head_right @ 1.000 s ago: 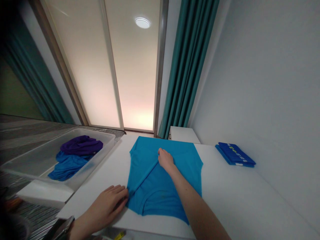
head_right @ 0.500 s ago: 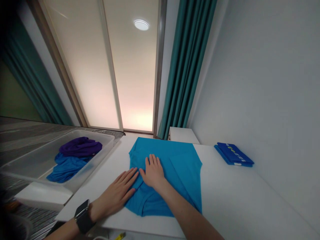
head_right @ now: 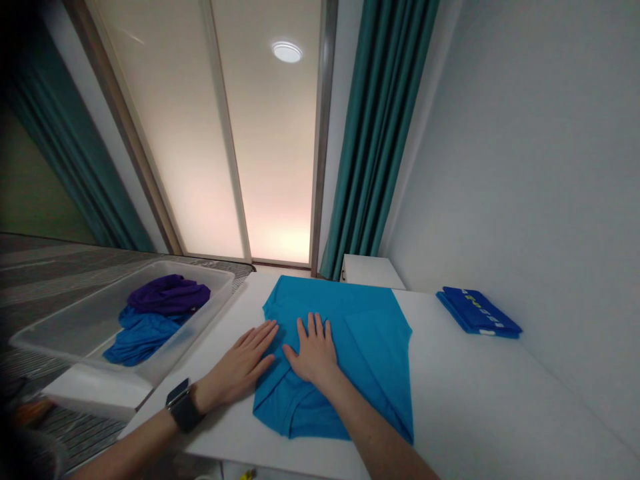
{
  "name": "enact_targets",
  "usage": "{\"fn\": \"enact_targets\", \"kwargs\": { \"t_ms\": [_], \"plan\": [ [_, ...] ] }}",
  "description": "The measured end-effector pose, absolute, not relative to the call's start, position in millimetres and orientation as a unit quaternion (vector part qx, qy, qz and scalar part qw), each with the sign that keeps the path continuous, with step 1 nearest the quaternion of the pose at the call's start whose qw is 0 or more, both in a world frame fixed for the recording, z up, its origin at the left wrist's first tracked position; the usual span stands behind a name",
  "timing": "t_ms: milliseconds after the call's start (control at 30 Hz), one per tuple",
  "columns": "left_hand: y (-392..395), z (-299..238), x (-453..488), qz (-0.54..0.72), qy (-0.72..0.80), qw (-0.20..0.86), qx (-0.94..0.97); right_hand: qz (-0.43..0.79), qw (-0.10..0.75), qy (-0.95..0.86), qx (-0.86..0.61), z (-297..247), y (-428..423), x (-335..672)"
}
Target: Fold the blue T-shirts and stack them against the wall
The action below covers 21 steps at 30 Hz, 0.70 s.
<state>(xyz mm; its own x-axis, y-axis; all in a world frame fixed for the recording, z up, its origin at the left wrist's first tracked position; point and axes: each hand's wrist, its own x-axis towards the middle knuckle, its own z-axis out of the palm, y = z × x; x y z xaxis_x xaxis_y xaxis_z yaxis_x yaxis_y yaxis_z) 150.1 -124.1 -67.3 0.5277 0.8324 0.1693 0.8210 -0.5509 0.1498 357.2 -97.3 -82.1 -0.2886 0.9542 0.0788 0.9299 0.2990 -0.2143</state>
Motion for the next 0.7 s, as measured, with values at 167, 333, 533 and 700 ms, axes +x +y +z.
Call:
{"fn": "enact_targets", "kwargs": {
  "t_ms": [167,333,533,700],
  "plan": [
    [-84,-63,138,0.093,0.482,0.006,0.871,0.067,0.097,-0.799,-0.589,-81,-97,357],
    [-75,-68,129,0.082,0.492,0.002,0.867,0.076,0.091,-0.799,-0.59,-80,-97,357],
    [-75,-74,125,0.067,0.498,0.01,0.864,0.077,0.094,-0.799,-0.589,-80,-98,358],
    [-76,-70,126,0.087,0.488,0.001,0.869,0.087,0.093,-0.799,-0.588,-75,-99,357]
  ]
}}
